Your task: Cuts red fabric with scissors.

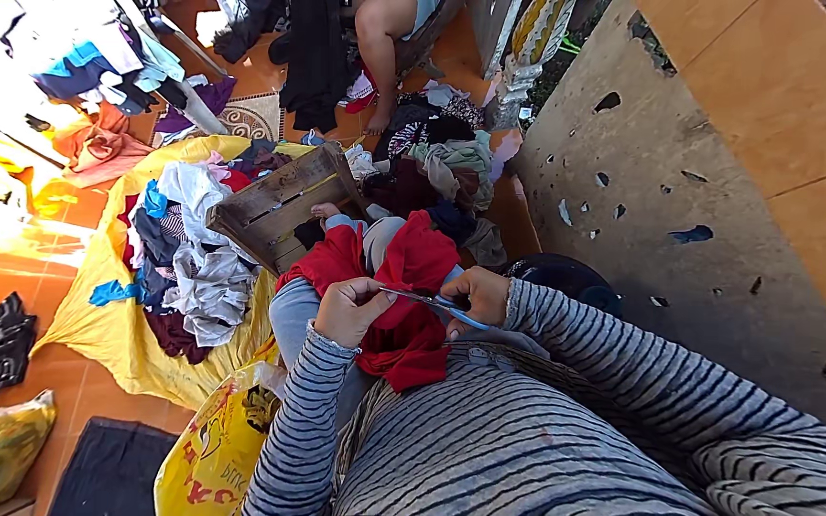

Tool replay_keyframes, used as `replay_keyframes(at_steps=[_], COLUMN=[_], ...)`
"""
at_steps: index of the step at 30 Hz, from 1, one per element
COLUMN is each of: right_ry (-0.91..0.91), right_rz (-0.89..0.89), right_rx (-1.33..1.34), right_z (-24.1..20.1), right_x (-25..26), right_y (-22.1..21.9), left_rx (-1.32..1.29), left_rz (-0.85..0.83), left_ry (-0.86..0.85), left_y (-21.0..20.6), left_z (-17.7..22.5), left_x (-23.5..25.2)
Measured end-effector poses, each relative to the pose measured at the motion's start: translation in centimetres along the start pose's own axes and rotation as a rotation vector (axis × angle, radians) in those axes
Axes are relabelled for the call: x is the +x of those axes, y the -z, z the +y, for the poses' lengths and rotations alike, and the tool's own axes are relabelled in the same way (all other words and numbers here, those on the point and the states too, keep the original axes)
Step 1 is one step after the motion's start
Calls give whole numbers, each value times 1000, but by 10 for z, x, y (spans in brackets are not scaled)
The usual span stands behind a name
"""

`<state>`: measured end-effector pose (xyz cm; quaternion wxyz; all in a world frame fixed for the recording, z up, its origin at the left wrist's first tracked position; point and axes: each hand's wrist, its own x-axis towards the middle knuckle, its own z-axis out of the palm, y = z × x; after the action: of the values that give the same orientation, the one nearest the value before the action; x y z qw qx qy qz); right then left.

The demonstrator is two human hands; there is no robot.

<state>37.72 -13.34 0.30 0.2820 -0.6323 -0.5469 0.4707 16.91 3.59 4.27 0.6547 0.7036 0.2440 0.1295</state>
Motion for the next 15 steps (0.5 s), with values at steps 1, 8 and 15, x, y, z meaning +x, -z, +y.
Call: replay_keyframes(at_steps=[1, 8, 15], right_ry=[18, -27, -2], right_rz=[8, 89, 248], right_rx=[9, 0, 16], right_z=[-1, 5, 24], right_x=[0, -6, -26], right_y=[-1, 3, 12], left_rx=[7, 95, 237], left_rz=[-8, -58, -249], left_ry=[5, 58, 153], left_y=[-2, -12, -42], left_z=[1, 14, 41], left_x=[1, 12, 60])
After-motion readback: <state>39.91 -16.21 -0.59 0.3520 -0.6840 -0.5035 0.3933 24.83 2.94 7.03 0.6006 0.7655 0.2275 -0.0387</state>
